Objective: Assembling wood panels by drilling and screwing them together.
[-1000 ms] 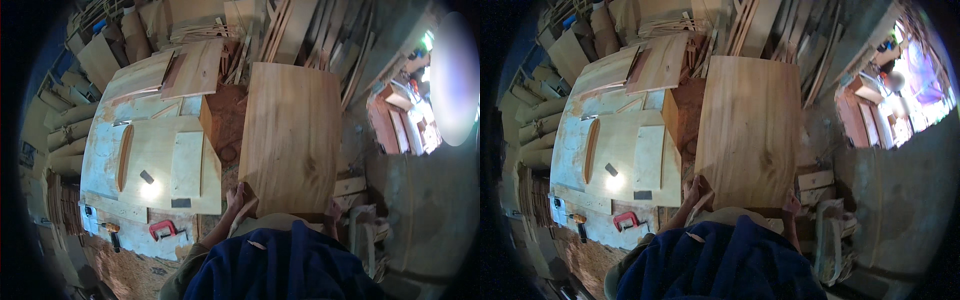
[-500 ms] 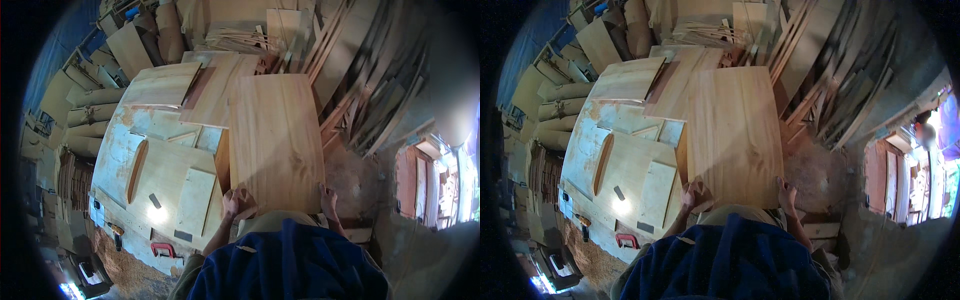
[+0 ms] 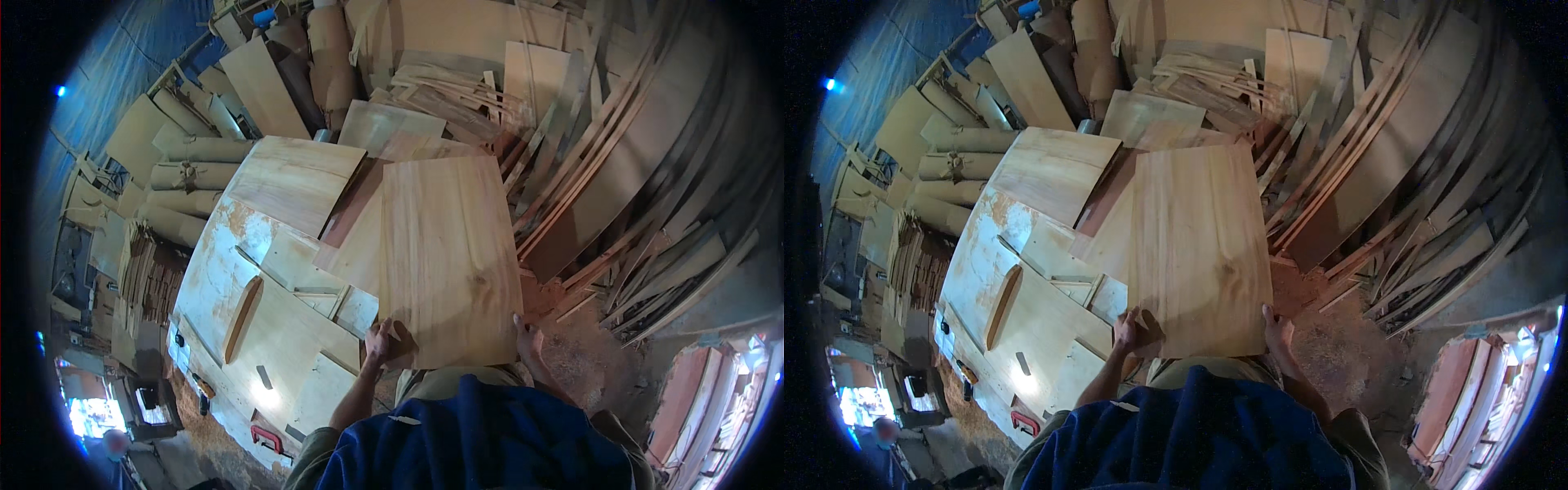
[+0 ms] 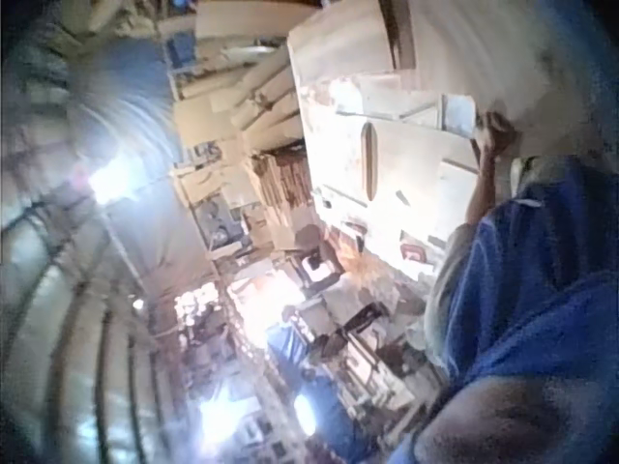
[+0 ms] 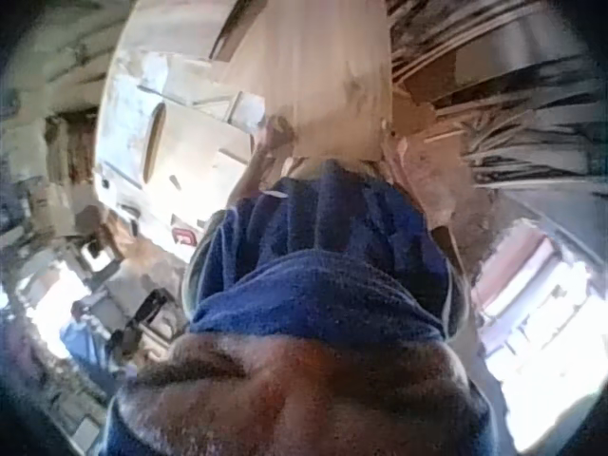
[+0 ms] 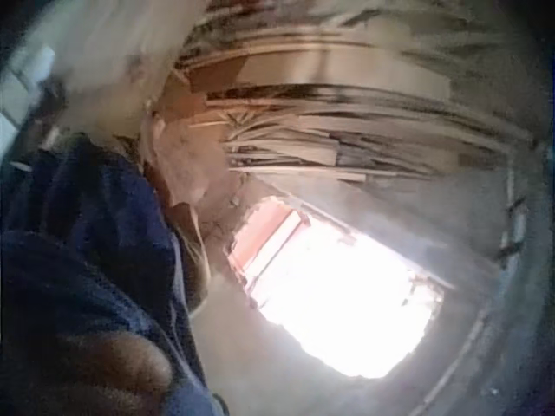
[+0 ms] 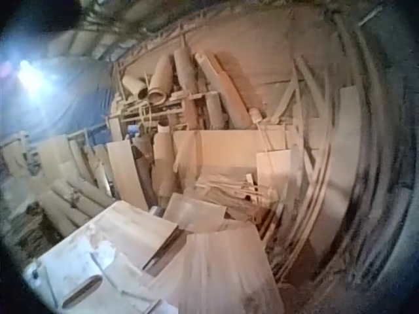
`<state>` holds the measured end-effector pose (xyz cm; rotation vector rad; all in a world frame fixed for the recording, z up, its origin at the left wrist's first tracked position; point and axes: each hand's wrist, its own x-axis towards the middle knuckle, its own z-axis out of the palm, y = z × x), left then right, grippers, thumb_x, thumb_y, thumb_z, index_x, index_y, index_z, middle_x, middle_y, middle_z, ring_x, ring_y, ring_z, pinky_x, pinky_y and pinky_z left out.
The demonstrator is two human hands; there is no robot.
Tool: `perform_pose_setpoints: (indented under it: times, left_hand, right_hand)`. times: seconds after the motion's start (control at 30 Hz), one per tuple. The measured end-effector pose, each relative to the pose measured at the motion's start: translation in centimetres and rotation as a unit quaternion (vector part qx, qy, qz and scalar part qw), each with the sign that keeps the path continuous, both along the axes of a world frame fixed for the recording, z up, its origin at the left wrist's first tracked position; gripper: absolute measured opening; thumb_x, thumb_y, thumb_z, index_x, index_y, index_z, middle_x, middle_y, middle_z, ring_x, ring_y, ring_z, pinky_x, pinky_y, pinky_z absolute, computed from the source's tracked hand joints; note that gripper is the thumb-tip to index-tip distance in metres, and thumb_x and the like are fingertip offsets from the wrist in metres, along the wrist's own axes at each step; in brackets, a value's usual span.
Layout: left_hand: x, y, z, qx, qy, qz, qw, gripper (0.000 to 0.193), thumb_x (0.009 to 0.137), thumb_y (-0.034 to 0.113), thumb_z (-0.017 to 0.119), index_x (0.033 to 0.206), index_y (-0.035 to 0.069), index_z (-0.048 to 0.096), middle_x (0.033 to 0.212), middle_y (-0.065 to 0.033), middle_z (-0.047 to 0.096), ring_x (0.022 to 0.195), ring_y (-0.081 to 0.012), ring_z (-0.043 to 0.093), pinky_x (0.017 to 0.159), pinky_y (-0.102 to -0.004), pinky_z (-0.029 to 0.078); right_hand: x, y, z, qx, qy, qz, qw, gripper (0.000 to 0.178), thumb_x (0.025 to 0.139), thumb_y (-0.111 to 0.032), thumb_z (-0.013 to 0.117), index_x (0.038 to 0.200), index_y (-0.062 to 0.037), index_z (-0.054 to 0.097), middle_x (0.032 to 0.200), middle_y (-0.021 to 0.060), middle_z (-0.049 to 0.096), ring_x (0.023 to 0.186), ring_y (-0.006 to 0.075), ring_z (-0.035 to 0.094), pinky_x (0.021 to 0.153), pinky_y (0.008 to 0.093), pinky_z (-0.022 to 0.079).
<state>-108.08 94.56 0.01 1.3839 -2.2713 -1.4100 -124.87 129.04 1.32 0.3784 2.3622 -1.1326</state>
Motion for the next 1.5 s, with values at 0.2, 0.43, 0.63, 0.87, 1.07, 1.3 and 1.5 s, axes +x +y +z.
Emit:
perform_pose_setpoints:
  times: [0.2, 0.43, 0.63, 0.87, 1.07, 1.3, 1.5]
  left_hand:
    - [-11.2, -5.3, -1.2, 0.024, -0.133, -0.023, 0.991, 0.062, 0.082, 0.052, 0.049, 0.081, -0.009, 0.06, 0.074, -0.0297, 0.058, 0.074, -0.0386, 0.06, 0.066, -0.0461, 0.042]
    - [-16.1, -17.1, -5.2, -0.01, -0.104, -0.049, 0.993, 0.065, 0.083, 0.055, 0.048, 0.078, -0.008, 0.061, 0.074, -0.0316, 0.058, 0.076, -0.0431, 0.06, 0.066, -0.0479, 0.043]
    - [-15.6, -26.5, -9.9, -0.275, -0.179, -0.288, 0.9, 0.045, 0.093, 0.049, 0.036, 0.124, 0.02, 0.05, 0.104, -0.024, 0.059, 0.09, -0.0454, 0.057, 0.073, -0.05, 0.048]
    - [-22.1, -30.5, -3.9, -0.082, -0.287, -0.148, 0.943, 0.059, 0.083, 0.048, 0.053, 0.114, -0.001, 0.052, 0.108, -0.0262, 0.059, 0.106, -0.0398, 0.055, 0.088, -0.0495, 0.043]
    - [-20.4, -24.1, -6.6, -0.325, -0.232, -0.179, 0.899, 0.074, 0.075, 0.037, 0.062, 0.133, 0.002, 0.034, 0.144, -0.0229, 0.022, 0.131, -0.0417, 0.023, 0.104, -0.0568, 0.021]
    - [-14.2, -16.8, -5.0, -0.258, -0.237, -0.147, 0.925, 0.069, 0.083, 0.032, 0.054, 0.139, 0.003, 0.027, 0.146, -0.0231, 0.019, 0.134, -0.0425, 0.017, 0.108, -0.0561, 0.015]
    - [-13.6, -16.1, -5.0, -0.263, -0.236, -0.107, 0.929, 0.067, 0.085, 0.032, 0.052, 0.139, 0.0, 0.027, 0.145, -0.0257, 0.02, 0.135, -0.0426, 0.018, 0.109, -0.0508, 0.017]
  right_hand:
    - [-10.2, -4.8, -1.6, -0.048, 0.011, -0.012, 0.999, 0.06, 0.083, -0.054, 0.058, 0.104, 0.0026, 0.06, 0.094, 0.0232, 0.063, 0.092, 0.0351, 0.06, 0.076, 0.0409, 0.046]
    - [-11.7, -15.1, -7.1, -0.015, 0.053, -0.086, 0.995, 0.061, 0.084, -0.054, 0.057, 0.075, 0.0062, 0.063, 0.067, 0.0194, 0.06, 0.07, 0.0295, 0.06, 0.067, 0.0414, 0.044]
    - [-11.9, -23.4, -4.6, 0.039, -0.09, 0.011, 0.995, 0.061, 0.088, -0.053, 0.049, 0.096, 0.0057, 0.062, 0.087, 0.0191, 0.062, 0.088, 0.03, 0.059, 0.079, 0.0375, 0.044]
    - [-8.6, -25.9, -15.9, -0.282, -0.087, 0.071, 0.953, 0.063, 0.092, -0.05, 0.043, 0.127, 0.0016, 0.043, 0.12, 0.0188, 0.052, 0.104, 0.0335, 0.054, 0.088, 0.0398, 0.043]
    - [-7.3, -22.6, -29.1, -0.254, -0.099, 0.365, 0.89, 0.065, 0.093, -0.052, 0.04, 0.119, 0.0074, 0.045, 0.112, 0.0182, 0.055, 0.093, 0.0316, 0.06, 0.074, 0.0428, 0.054]
    - [-9.4, -31.0, -15.2, -0.229, -0.501, 0.197, 0.811, 0.064, 0.093, -0.052, 0.039, 0.113, 0.0082, 0.044, 0.105, 0.0186, 0.056, 0.083, 0.0341, 0.064, 0.072, 0.0427, 0.057]
    - [-9.7, -30.8, -15.5, -0.243, -0.464, 0.306, 0.795, 0.053, 0.095, -0.045, 0.04, 0.108, 0.0059, 0.046, 0.098, 0.0171, 0.058, 0.075, 0.0271, 0.064, 0.069, 0.0397, 0.056]
